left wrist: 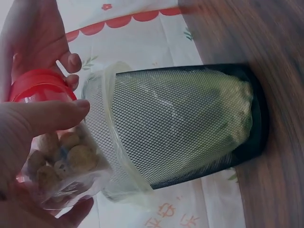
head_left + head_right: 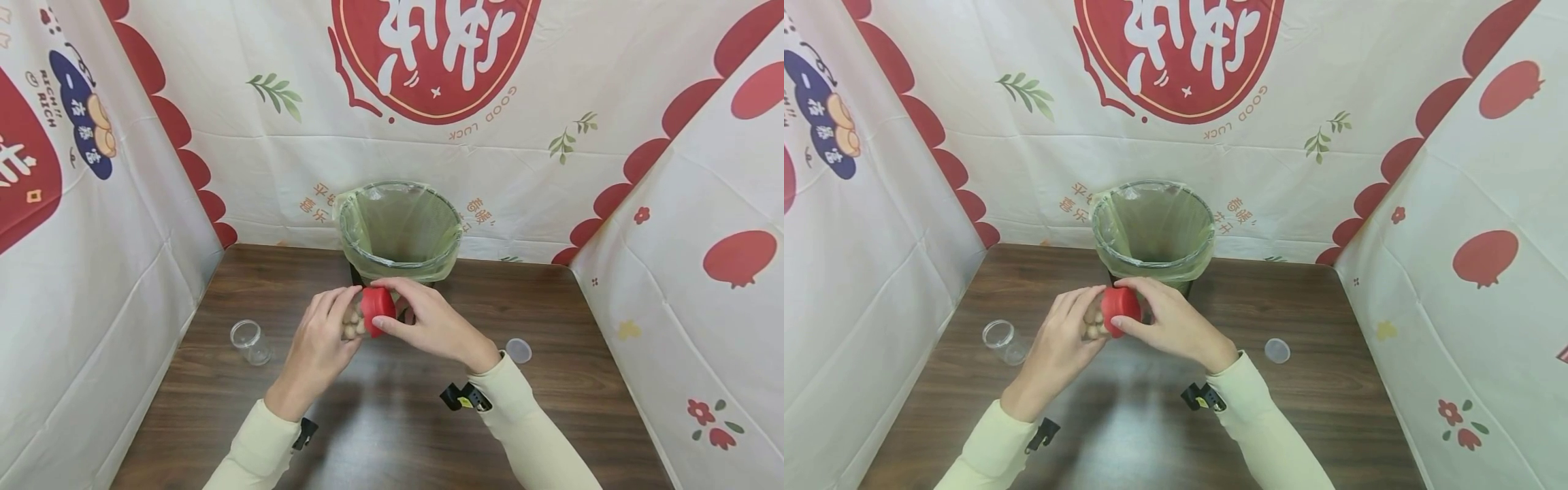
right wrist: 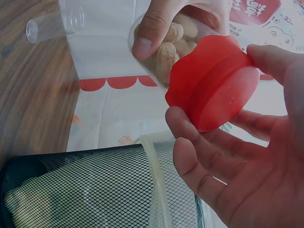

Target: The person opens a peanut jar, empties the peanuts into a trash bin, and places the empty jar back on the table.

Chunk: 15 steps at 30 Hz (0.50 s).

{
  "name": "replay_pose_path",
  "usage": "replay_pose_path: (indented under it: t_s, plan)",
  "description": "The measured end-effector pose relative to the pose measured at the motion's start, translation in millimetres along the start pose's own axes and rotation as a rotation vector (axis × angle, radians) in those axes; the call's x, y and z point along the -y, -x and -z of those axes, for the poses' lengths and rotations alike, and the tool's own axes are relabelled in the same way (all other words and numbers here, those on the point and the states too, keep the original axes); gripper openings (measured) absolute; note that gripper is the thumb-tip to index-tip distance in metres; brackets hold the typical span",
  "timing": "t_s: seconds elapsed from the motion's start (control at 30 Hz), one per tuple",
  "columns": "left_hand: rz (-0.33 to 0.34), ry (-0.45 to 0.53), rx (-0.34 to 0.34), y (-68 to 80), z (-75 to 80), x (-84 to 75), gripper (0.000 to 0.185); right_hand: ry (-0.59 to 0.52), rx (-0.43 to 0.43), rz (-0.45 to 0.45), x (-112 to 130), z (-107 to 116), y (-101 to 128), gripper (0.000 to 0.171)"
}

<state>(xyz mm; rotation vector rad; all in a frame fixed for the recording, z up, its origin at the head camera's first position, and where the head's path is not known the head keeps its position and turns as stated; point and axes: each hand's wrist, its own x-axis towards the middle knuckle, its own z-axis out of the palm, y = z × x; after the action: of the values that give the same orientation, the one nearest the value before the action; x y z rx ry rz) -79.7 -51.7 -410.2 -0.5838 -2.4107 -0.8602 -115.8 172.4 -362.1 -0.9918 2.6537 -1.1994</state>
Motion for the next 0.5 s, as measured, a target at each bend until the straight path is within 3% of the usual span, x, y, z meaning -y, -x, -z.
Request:
replay_pose_path:
  t_s: [0.23, 0.33, 0.5]
  plan:
    - [0.170, 0.171, 0.137, -0.1, 2.2, -0.8, 0.077, 0.053, 0.005, 0.097, -0.7, 1.1, 2.1, 0.061]
    - [0.177, 0.183, 0.144, -1.0, 2.6, -1.0, 0.076, 0.053, 0.008, 0.097, -0.8, 1.5, 2.1, 0.062]
    - [0.118, 0.153, 0.093, -1.5, 1.6, -2.2, 0.075, 0.057, 0.011, 0.042, -1.4, 3.0, 1.2, 0.063]
